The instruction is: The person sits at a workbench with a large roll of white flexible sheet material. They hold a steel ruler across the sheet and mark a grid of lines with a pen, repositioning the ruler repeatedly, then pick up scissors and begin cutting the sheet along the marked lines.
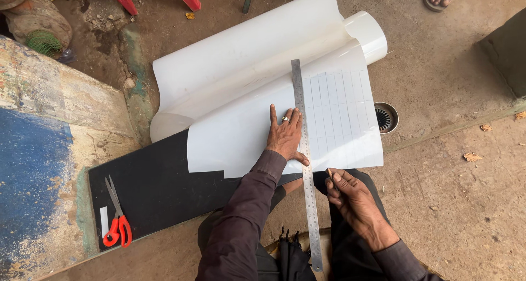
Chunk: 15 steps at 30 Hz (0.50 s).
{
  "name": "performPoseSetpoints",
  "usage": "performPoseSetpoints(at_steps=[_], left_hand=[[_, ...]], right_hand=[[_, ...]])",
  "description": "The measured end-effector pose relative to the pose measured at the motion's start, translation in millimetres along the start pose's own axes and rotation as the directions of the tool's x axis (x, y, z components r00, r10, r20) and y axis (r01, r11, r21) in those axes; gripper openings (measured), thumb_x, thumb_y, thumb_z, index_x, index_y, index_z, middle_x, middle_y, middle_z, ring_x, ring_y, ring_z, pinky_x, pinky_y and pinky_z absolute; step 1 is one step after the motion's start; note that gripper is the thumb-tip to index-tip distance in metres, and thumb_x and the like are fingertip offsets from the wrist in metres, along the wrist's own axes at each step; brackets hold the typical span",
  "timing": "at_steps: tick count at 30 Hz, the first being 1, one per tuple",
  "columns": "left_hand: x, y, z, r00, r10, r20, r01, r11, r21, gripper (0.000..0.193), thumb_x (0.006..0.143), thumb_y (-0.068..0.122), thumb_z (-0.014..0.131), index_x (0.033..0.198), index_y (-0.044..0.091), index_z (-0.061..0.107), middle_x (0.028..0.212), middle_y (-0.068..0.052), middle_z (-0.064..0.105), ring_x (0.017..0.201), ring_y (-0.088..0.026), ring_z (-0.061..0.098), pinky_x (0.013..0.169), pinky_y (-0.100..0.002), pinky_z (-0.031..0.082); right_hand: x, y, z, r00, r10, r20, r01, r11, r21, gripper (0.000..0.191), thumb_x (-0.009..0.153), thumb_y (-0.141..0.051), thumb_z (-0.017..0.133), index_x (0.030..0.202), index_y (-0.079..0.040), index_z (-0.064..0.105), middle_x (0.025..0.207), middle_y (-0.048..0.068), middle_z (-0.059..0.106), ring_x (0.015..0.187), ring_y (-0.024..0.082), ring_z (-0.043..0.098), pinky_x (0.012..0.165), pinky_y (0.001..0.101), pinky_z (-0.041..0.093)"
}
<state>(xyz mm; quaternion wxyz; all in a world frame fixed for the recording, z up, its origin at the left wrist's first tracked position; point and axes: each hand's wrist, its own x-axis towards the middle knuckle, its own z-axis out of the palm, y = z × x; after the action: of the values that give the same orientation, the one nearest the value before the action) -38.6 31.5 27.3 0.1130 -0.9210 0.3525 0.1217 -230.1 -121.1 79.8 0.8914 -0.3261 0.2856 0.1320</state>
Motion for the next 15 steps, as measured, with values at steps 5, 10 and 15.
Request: performPoseSetpoints(at_steps=[5,10,15], left_hand=[[1,-4,7,1.000,0.016,-0.014,-0.016,1.000,-0.011,0.167,0.023,0.099,0.063,0.151,-0.002,0.028,0.158,-0.016,0.029,0.147,-0.028,0.025,0.113,-0.074,-0.005],[2,-3,8,1.000,0.003,0.005,-0.002,0.999,-0.048,0.168,0.021,0.096,0.066,0.151,-0.001,0.026,0.159,-0.015,0.027,0.148,-0.026,0.023,0.114,-0.073,-0.005],[4,-4,8,1.000,0.011,-0.008,-0.012,0.996,-0.087,0.166,0.024,0.095,0.068,0.151,-0.003,0.023,0.160,-0.017,0.025,0.148,-0.027,0.021,0.113,-0.073,-0.005]], right_hand=[[9,4,-7,0.999,-0.025,-0.035,0.023,0.998,-0.066,0.021,0.096,-0.014,0.060,0.111,0.000,0.066,0.079,0.005,0.061,0.063,0.009,0.048,0.053,0.0209,0.042],[57,-5,-8,0.958,-0.246,-0.149,0.036,0.619,-0.784,0.026,0.096,-0.017,0.060,0.116,-0.004,0.071,0.091,0.008,0.073,0.065,0.013,0.050,0.058,0.0249,0.044],[114,-21,3,0.932,-0.351,0.091,0.133,0.099,-0.986,0.026,0.095,-0.022,0.065,0.108,-0.002,0.072,0.085,0.015,0.075,0.069,0.022,0.074,0.065,0.0339,0.060]])
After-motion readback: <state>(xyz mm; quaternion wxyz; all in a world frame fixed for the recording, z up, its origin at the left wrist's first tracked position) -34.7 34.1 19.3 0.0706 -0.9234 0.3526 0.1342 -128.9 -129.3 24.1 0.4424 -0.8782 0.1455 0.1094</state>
